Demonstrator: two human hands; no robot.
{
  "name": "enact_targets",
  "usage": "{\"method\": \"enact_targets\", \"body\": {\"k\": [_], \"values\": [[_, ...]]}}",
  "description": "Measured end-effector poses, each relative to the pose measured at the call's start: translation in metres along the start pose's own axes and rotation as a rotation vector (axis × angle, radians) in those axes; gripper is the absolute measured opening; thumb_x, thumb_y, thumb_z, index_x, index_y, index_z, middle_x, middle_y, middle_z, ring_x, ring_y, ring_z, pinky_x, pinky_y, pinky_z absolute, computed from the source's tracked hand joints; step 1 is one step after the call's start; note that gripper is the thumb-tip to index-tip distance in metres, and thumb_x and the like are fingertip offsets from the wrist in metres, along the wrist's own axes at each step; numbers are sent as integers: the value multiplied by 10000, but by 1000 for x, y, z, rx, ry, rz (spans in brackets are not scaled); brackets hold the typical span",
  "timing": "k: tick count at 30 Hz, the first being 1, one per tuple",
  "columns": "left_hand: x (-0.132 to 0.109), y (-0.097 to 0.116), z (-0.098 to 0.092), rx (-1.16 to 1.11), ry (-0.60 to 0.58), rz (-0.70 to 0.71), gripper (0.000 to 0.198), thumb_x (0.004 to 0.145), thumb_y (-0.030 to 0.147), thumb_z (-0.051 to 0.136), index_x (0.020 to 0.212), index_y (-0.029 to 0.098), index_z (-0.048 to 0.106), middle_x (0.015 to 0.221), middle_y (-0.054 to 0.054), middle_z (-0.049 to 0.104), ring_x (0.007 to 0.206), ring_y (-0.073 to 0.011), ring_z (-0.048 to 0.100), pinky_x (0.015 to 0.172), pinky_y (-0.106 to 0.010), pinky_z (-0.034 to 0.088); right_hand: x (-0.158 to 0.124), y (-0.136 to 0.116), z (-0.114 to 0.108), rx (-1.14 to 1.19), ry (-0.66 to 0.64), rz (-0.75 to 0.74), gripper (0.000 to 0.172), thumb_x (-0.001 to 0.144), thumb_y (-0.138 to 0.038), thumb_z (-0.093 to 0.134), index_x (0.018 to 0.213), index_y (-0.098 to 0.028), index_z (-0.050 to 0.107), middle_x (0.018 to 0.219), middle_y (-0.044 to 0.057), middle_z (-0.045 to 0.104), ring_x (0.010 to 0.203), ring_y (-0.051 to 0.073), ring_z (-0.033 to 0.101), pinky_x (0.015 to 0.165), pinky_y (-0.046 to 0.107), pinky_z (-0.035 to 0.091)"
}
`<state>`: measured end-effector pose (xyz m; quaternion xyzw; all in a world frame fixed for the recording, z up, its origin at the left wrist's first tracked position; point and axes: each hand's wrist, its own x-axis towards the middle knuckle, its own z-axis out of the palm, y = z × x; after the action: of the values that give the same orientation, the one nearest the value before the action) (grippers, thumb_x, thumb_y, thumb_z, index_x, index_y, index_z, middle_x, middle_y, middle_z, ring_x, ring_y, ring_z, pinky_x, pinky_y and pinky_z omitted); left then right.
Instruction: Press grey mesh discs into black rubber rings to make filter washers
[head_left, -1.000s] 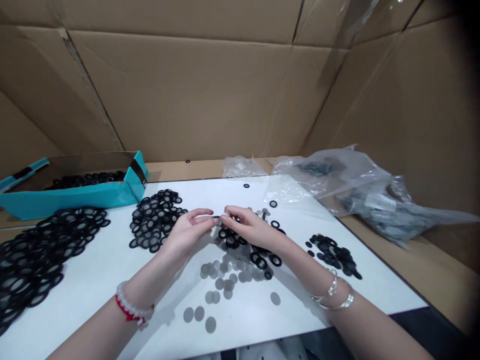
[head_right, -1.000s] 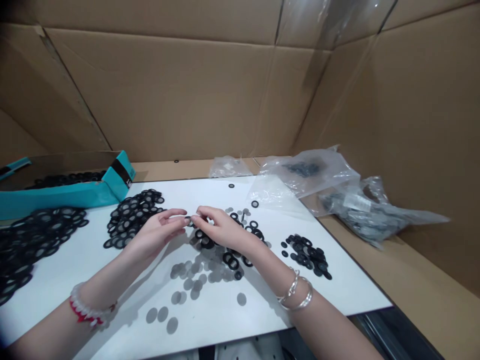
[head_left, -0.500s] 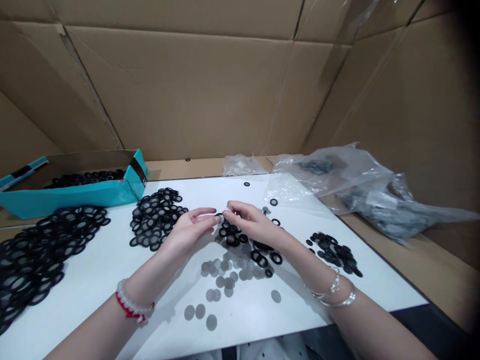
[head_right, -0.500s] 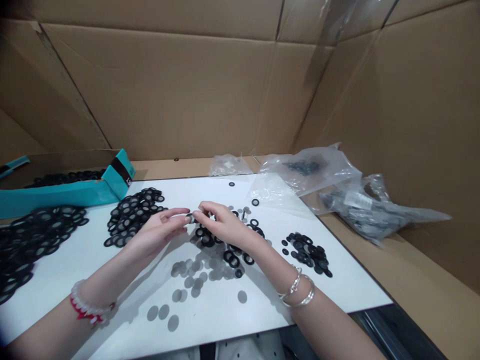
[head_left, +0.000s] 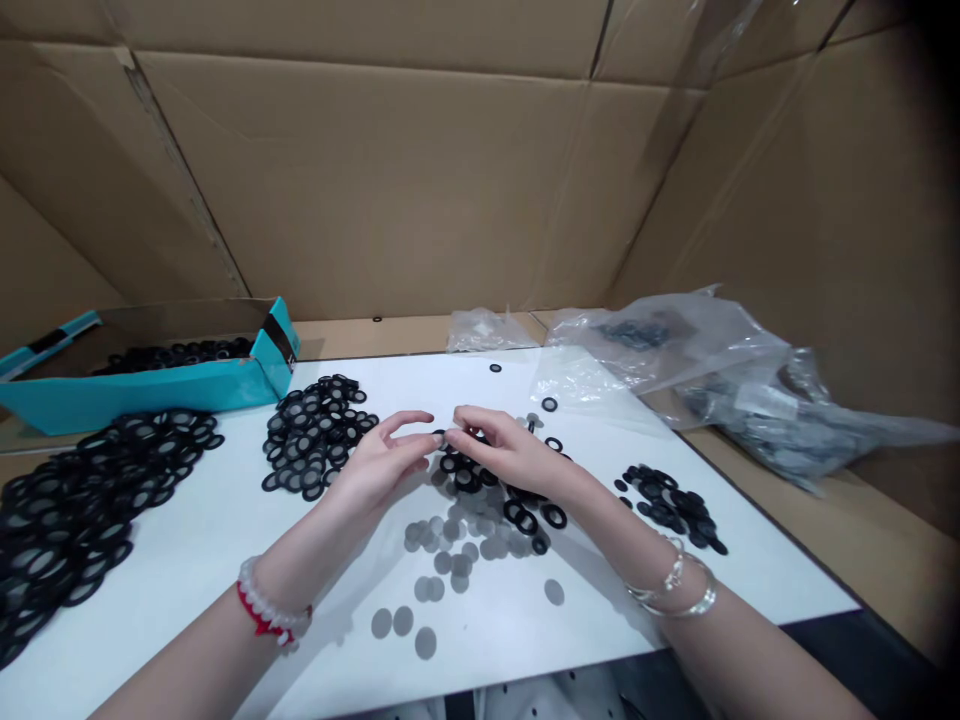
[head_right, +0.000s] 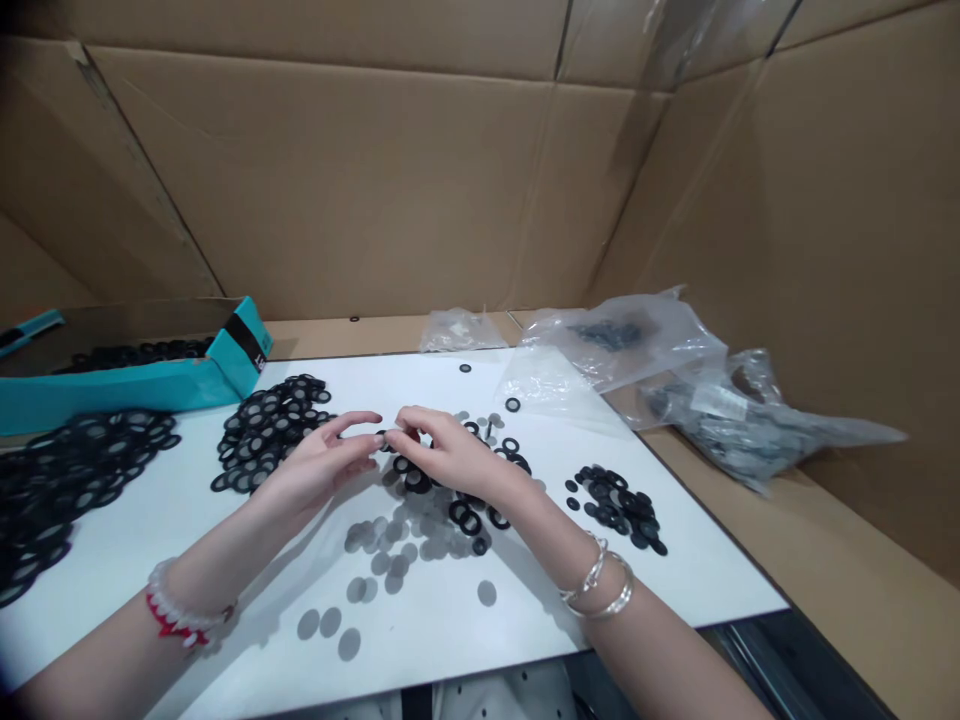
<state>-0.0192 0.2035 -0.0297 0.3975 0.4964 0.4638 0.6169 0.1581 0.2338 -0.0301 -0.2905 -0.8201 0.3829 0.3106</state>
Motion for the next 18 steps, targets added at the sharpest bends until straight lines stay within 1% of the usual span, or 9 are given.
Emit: {"method": "enact_targets", "body": {"k": [2,4,6,8,10,12,15,18], "values": [[1,-1,-2,-10,9,-14,454,600,292,786,1001,181,607,547,66,536,500,-65,445,545,-200,360,0,0,3,-30,4,-1,281,945,-316,408,694,-199,364,702,-29,410,669,122,405,621,251,318],[3,-3,-4,-44,16,8,438,621,297,774,1015,200,609,535,77,506,513,-67,451,553,-194,364,0,0,6,-31,30,16,236,932,-332,439,740,-203,394,757,-16,454,716,133,437,648,254,340],[4,-5,-5,-79,5,30,387,642,303,761,987,202,617,555,69,511,546,-73,476,576,-195,379,1,0,8,-11,73,37,217,921,-353,460,771,-207,403,786,-10,468,737,139,445,654,257,348],[4,-6,-4,-81,-9,28,324,645,305,758,915,195,617,583,53,536,567,-79,498,581,-200,384,1,1,9,14,104,55,230,927,-362,442,764,-208,392,757,-19,441,705,135,425,633,256,340],[3,-5,-1,-31,4,38,295,624,295,769,847,191,605,624,39,567,588,-86,523,581,-205,385,2,3,8,27,105,74,256,939,-363,410,739,-208,370,718,-30,402,665,127,394,607,256,324],[0,-3,1,61,22,95,301,603,281,777,825,193,594,700,21,603,630,-100,551,585,-211,390,2,4,7,26,74,92,269,946,-367,388,731,-208,356,717,-31,394,654,124,382,596,257,317],[-3,2,4,191,27,166,314,607,272,765,849,194,581,743,8,618,644,-120,565,561,-221,387,1,3,7,-6,24,104,278,954,-381,363,738,-207,358,728,-29,404,663,127,384,602,262,320],[-5,5,6,235,-2,163,322,624,277,746,882,185,576,744,-10,632,650,-141,578,568,-237,403,1,2,8,-61,8,94,284,959,-383,352,735,-209,352,725,-28,399,679,134,385,626,272,323]]}}
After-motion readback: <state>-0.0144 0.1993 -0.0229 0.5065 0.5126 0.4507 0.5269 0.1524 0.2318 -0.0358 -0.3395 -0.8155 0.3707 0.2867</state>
